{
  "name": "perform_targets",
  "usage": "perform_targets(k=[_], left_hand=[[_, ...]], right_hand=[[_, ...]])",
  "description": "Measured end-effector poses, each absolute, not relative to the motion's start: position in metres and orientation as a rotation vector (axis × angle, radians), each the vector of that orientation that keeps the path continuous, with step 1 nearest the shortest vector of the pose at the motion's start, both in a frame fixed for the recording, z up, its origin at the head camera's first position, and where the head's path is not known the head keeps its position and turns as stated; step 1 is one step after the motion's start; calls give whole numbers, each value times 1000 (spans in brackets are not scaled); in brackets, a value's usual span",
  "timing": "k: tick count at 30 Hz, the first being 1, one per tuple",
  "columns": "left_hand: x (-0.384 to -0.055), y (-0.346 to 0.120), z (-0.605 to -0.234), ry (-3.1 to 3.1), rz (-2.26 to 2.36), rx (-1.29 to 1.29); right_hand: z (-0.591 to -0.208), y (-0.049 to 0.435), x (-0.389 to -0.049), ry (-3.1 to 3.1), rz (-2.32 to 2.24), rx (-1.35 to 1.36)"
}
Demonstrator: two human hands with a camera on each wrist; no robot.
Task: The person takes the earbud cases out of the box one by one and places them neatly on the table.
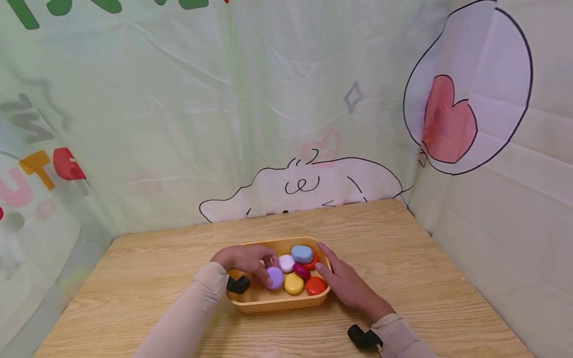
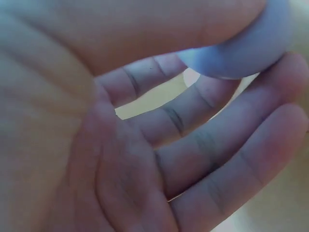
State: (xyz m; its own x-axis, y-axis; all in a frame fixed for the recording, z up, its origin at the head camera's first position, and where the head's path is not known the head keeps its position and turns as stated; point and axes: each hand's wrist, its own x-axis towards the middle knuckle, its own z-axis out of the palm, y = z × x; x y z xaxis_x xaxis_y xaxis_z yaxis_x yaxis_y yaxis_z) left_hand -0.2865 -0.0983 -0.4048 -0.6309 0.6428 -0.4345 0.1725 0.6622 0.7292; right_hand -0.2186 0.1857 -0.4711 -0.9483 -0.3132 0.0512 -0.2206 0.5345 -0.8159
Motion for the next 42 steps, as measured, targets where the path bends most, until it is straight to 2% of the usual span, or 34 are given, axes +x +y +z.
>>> perform_targets(k=[18,42], left_hand=[[-288,-109,-403,2128,1009,710],[-278,-131,-394,2357,1085,798]], right_hand=[[-469,184,-217,2663,-1377,-424],[-467,184,-218,2638,-1389,-422]])
